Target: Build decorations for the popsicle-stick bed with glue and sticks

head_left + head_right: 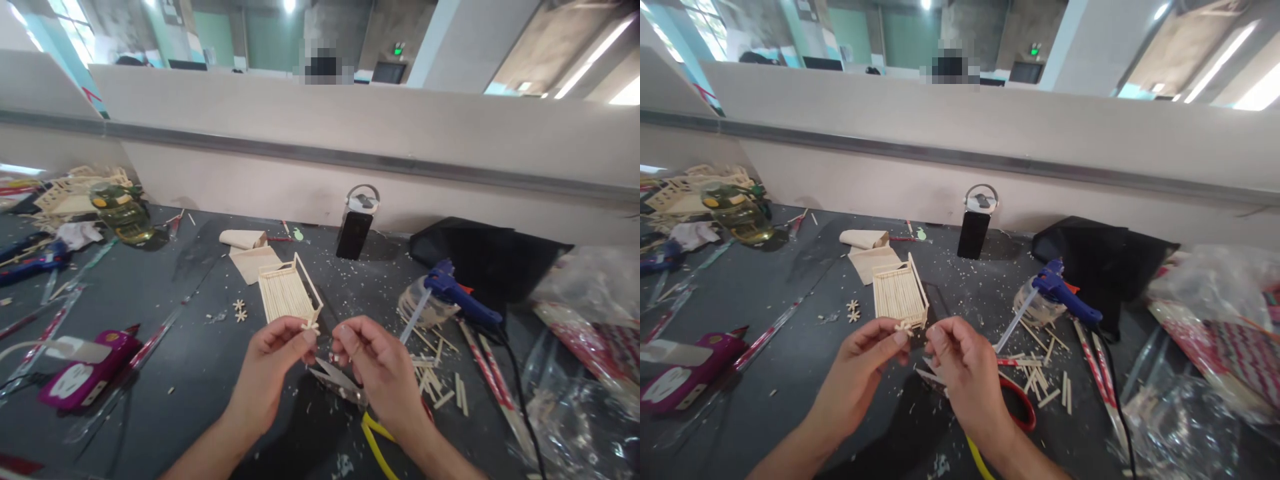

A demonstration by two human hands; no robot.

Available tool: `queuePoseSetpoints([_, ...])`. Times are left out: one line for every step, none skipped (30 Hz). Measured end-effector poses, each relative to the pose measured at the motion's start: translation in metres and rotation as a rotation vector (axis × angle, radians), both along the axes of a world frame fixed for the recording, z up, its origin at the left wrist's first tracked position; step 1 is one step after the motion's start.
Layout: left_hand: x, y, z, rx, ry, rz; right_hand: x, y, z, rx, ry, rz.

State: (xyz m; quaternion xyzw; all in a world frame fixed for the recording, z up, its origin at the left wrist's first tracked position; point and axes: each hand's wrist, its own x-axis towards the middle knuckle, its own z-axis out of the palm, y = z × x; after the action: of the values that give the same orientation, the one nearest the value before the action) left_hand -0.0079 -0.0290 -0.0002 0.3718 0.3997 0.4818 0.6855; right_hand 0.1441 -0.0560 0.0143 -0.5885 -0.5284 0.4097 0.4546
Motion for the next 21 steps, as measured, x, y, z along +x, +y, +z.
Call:
queuePoseSetpoints([0.0,0.003,0.001,-0.038,-0.058,-0.009,0.002,-0.002,-0.001,0.035,-0.024,-0.01])
queuePoseSetpoints([-0.001,0.006,0.001,-0.069,-0.106,-0.02,0.003,-0.004,-0.001,0.07,-0.042,-0.01])
queuePoseSetpoints([-0.001,0.009,0.002,-0.09,-0.14,-0.037,0.005,-0.006,-0.002,0.1,-0.062,0.002])
queuePoseSetpoints([-0.001,0.012,0.003,-0.097,-0.163,-0.054,0.006,-0.008,-0.002,0.127,-0.089,0.019])
queuePoseSetpoints([-0.001,0.015,0.005,-0.093,-0.171,-0.072,0.007,-0.01,-0.003,0.155,-0.127,0.041])
queuePoseSetpoints([-0.002,0.017,0.006,-0.08,-0.169,-0.089,0.008,-0.012,-0.003,0.185,-0.175,0.075])
queuePoseSetpoints([-0.002,0.019,0.007,-0.062,-0.159,-0.1,0.009,-0.014,-0.004,0.222,-0.225,0.119])
queuePoseSetpoints([-0.003,0.021,0.008,-0.042,-0.145,-0.105,0.01,-0.016,-0.005,0.273,-0.272,0.156])
queuePoseSetpoints([-0.005,0.023,0.008,-0.022,-0.122,-0.1,0.012,-0.018,-0.006,0.339,-0.31,0.188])
queuePoseSetpoints([-0.007,0.025,0.007,-0.001,-0.089,-0.077,0.014,-0.02,-0.008,0.413,-0.329,0.212])
queuePoseSetpoints([-0.01,0.027,0.006,0.026,-0.043,-0.038,0.016,-0.023,-0.01,0.48,-0.327,0.237])
queuePoseSetpoints([-0.013,0.03,0.004,0.063,0.018,0.018,0.019,-0.026,-0.012,0.528,-0.314,0.262])
queuePoseSetpoints([-0.017,0.031,0.001,0.106,0.092,0.085,0.022,-0.029,-0.014,0.551,-0.298,0.283])
queuePoseSetpoints([-0.021,0.033,-0.002,0.152,0.173,0.148,0.025,-0.031,-0.016,0.536,-0.294,0.299])
queuePoseSetpoints([-0.025,0.033,-0.005,0.202,0.264,0.209,0.027,-0.033,-0.016,0.493,-0.306,0.304])
queuePoseSetpoints([-0.029,0.032,-0.008,0.252,0.355,0.258,0.028,-0.034,-0.017,0.442,-0.33,0.284])
queuePoseSetpoints([-0.032,0.029,-0.011,0.306,0.45,0.288,0.029,-0.034,-0.017,0.399,-0.355,0.255])
queuePoseSetpoints([-0.033,0.026,-0.014,0.368,0.539,0.295,0.029,-0.033,-0.016,0.368,-0.368,0.219])
queuePoseSetpoints([-0.034,0.021,-0.016,0.437,0.619,0.277,0.028,-0.031,-0.016,0.352,-0.366,0.193])
queuePoseSetpoints([-0.033,0.015,-0.019,0.516,0.678,0.236,0.026,-0.028,-0.015,0.345,-0.352,0.175])
queuePoseSetpoints([-0.031,0.01,-0.021,0.591,0.711,0.184,0.023,-0.025,-0.015,0.334,-0.33,0.162])
